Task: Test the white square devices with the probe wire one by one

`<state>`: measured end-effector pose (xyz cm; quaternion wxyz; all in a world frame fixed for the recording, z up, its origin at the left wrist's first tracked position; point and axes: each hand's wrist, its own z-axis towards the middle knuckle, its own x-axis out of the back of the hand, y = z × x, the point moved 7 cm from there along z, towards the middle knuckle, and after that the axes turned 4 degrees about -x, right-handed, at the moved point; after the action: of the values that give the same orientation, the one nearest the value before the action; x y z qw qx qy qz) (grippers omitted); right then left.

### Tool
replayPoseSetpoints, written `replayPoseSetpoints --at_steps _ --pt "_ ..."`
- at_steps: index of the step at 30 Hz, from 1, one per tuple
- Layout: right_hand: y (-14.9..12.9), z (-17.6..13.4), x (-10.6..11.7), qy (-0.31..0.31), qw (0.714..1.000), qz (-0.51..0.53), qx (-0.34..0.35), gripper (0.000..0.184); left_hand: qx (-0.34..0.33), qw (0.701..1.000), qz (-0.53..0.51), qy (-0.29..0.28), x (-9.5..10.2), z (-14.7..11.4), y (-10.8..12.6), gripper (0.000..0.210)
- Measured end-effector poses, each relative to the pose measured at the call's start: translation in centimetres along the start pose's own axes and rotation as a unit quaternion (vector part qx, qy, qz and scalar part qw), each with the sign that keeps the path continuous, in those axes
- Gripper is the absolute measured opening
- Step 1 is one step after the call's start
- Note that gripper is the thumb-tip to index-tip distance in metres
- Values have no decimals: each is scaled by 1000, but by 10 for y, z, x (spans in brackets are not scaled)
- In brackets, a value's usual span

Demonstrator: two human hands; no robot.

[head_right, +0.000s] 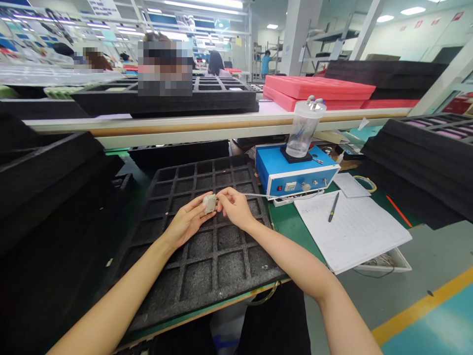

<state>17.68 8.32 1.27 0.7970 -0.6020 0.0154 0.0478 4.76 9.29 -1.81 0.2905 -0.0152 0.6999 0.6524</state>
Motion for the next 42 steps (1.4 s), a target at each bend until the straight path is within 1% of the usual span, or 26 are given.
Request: replayPoseSetpoints --at_steps 21,33,42 --pt "-1 -1 -1 2 1000 -6 -5 22 5 1000 -4 7 0 0 0 38" --pt "-2 -1 1 11 1000 -3 -6 21 5 1000 9 1 -2 -2 2 39" --pt "-5 -4 0 10 1000 7 9 18 1 1000 3 -10 -4 -3 3 36"
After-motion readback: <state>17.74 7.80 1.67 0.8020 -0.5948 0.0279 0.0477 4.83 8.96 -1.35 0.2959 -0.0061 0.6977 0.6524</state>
